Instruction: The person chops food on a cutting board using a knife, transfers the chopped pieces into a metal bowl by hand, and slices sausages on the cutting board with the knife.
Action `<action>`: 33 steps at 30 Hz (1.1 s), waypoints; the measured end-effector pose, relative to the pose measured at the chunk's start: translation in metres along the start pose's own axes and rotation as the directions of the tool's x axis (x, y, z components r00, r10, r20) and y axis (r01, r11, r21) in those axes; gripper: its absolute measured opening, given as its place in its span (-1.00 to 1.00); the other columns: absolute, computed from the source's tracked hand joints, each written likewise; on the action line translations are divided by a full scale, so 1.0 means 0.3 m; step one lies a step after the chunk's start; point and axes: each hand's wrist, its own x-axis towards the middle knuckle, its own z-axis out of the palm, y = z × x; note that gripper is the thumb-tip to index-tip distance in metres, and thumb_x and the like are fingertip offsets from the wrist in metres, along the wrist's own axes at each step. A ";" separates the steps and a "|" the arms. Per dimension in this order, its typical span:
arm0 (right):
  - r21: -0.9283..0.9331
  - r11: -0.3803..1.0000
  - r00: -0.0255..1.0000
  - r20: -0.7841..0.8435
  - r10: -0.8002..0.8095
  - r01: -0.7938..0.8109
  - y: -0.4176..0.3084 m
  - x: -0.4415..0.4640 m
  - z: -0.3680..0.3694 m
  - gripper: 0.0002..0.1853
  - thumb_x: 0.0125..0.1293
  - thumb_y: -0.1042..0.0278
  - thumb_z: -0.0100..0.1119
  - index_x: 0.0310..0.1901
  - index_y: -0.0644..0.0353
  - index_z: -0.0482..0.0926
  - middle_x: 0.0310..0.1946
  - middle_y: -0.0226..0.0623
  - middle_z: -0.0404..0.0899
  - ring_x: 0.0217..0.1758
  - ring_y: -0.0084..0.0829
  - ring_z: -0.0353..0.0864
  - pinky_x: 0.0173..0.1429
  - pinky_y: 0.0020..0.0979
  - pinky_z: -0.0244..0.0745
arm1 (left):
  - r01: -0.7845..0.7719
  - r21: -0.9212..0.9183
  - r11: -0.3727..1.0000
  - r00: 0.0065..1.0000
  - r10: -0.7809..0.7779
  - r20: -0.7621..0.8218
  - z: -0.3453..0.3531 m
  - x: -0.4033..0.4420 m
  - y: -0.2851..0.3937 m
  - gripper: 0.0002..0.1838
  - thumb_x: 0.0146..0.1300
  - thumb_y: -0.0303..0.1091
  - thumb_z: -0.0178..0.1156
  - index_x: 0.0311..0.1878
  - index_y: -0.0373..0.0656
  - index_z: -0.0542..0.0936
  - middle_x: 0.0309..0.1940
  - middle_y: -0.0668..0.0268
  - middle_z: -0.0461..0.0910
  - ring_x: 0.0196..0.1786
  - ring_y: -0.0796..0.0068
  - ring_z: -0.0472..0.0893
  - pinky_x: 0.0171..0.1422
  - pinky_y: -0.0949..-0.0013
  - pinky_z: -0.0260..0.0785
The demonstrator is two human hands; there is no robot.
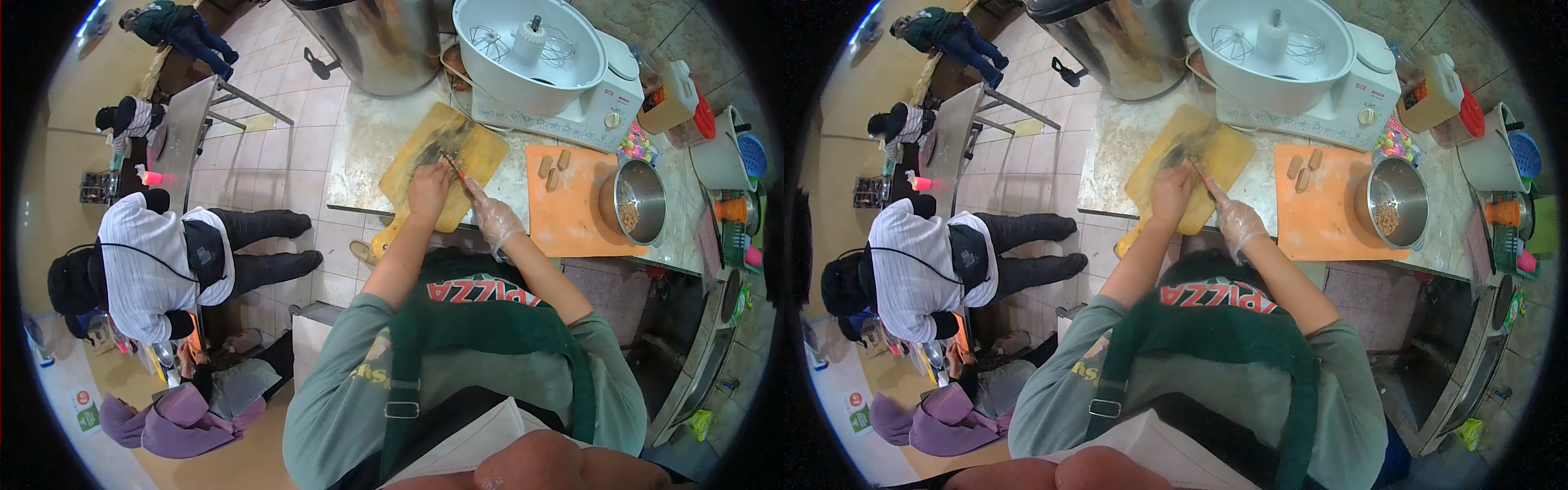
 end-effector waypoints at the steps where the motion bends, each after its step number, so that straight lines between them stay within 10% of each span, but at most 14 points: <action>1: 0.015 0.999 0.998 -0.047 -0.050 0.051 0.011 0.009 0.017 -0.44 0.32 0.37 -0.23 0.33 -0.13 -0.08 -0.50 0.17 0.50 -0.41 0.09 0.52 -0.30 -0.02 0.36 | 0.001 0.000 1.000 1.000 -0.001 0.001 -0.002 0.000 0.002 -0.89 -0.01 -0.43 0.21 -0.38 -0.19 0.64 -0.35 0.24 0.59 -0.26 0.26 0.52 -0.16 0.32 0.40; 33: -0.142 0.984 0.994 0.014 0.112 -0.109 -0.016 -0.127 -0.037 -0.29 0.20 0.50 -0.18 0.34 -0.30 -0.12 -0.54 0.12 0.50 -0.44 0.05 0.53 -0.30 -0.04 0.40 | 0.044 -0.074 0.996 0.999 -0.044 -0.001 -0.031 -0.002 -0.006 -0.94 -0.05 -0.45 0.21 -0.48 -0.22 0.58 -0.48 0.18 0.55 -0.34 0.16 0.51 -0.22 0.24 0.36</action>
